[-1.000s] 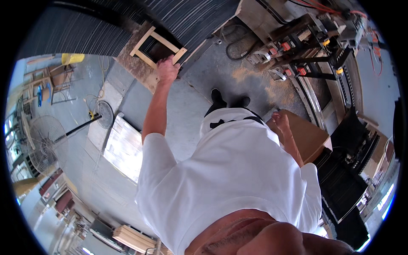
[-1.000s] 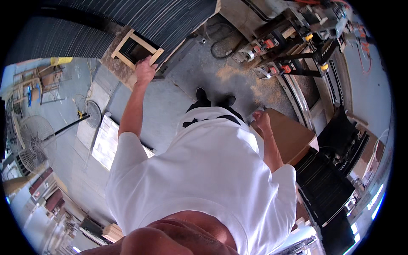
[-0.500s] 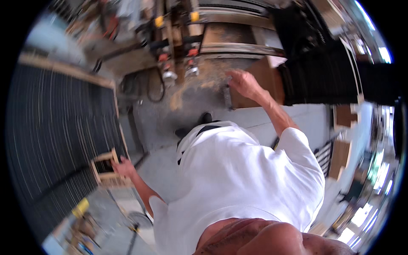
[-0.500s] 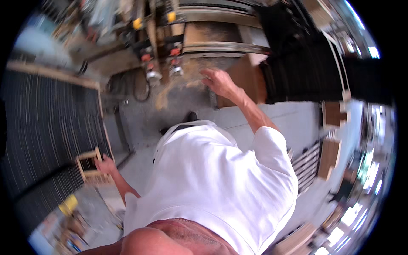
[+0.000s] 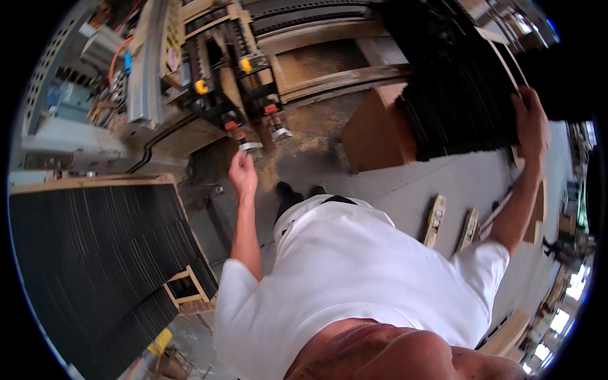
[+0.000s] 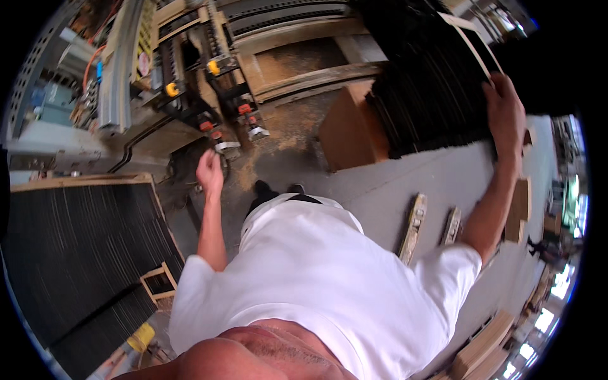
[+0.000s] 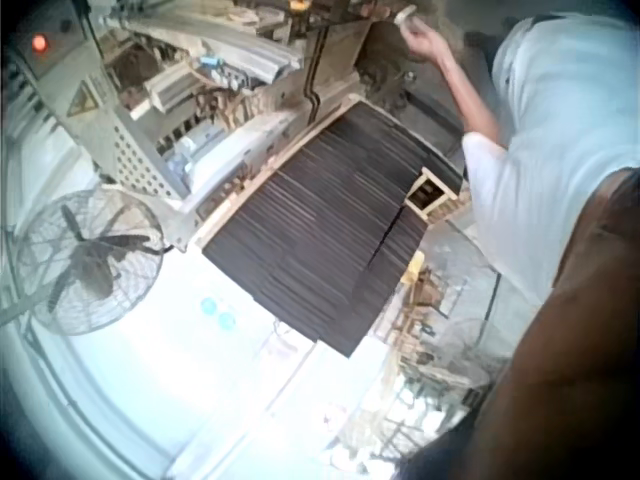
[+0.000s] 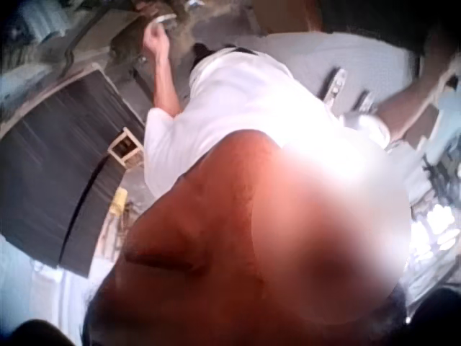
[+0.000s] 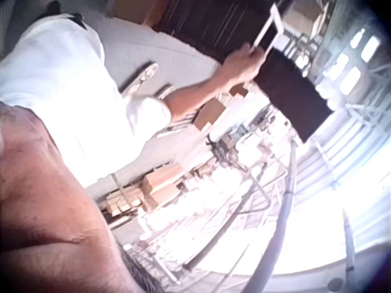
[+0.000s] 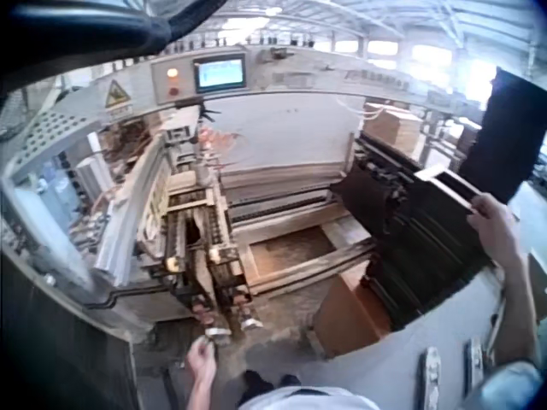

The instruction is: The person assembles a small wooden stool by attaching four legs to a square frame. They repeatedly pick up the frame, position each leg, and secure it using a machine in a workshop setting.

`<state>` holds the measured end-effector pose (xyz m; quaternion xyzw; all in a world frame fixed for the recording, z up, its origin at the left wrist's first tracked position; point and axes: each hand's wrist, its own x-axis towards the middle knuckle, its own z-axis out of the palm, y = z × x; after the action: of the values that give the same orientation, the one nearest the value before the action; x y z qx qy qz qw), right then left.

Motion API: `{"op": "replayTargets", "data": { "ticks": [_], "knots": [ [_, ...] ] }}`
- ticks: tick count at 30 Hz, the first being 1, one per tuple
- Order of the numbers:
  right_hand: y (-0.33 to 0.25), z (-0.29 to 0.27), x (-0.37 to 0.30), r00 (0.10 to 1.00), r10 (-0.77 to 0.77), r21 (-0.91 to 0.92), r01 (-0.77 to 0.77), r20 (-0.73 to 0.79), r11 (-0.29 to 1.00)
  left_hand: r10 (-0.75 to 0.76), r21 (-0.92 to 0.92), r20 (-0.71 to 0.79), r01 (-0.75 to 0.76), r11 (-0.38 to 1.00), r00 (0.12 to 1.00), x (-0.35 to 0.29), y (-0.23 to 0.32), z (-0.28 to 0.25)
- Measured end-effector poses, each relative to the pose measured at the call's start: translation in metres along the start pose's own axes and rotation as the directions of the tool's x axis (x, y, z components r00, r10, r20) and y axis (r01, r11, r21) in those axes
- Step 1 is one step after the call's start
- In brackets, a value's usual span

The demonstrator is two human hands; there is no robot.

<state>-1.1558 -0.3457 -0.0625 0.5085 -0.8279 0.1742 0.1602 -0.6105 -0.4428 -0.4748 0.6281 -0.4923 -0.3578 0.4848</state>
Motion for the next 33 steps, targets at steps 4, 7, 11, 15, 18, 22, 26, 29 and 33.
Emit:
{"op": "replayTargets", "data": {
  "ticks": [4, 7, 11, 15, 18, 22, 26, 29, 33],
  "knots": [
    [0.028, 0.005, 0.007, 1.0, 0.025, 0.101, -0.024, -0.012, 0.995, 0.087, 0.019, -0.006, -0.087, 0.996, 0.996, 0.119, 0.061, 0.04],
    [-0.009, 0.0, 0.003, 0.994, 0.058, 0.093, -0.05, -0.091, 0.994, 0.154, -0.135, -0.067, -0.162, 0.977, 0.986, 0.22, 0.086, 0.063],
    [-0.082, -0.007, -0.01, 0.983, 0.055, 0.229, -0.014, -0.173, 0.973, -0.168, -0.424, 0.088, 0.19, 0.886, 0.982, 0.344, 0.106, 0.096],
    [-0.155, 0.032, 0.001, 0.942, -0.267, 0.354, 0.324, -0.202, 0.877, -0.316, -0.648, 0.179, 0.354, 0.675, 0.932, 0.443, 0.097, 0.108],
    [-0.223, 0.061, 0.013, 0.924, -0.368, 0.288, 0.381, -0.103, 0.879, -0.45, -0.719, 0.161, 0.417, 0.556, 0.879, 0.486, 0.096, 0.134],
    [-0.277, 0.138, 0.043, 0.872, -0.489, 0.471, 0.436, -0.012, 0.766, -0.389, -0.818, 0.203, 0.374, 0.437, 0.898, 0.519, 0.067, 0.128],
    [-0.327, 0.232, 0.08, 0.765, -0.642, 0.496, 0.577, -0.05, 0.649, -0.385, -0.853, 0.211, 0.361, 0.377, 0.899, 0.469, 0.069, 0.123],
    [-0.381, 0.308, 0.105, 0.639, -0.755, 0.534, 0.694, -0.147, 0.483, -0.282, -0.773, 0.28, 0.39, 0.501, 0.918, 0.387, 0.062, 0.099],
    [-0.457, 0.395, 0.124, 0.541, -0.816, 0.601, 0.727, -0.204, 0.332, -0.331, -0.719, 0.322, 0.457, 0.524, 0.887, 0.259, 0.083, 0.071]
  ]
}}
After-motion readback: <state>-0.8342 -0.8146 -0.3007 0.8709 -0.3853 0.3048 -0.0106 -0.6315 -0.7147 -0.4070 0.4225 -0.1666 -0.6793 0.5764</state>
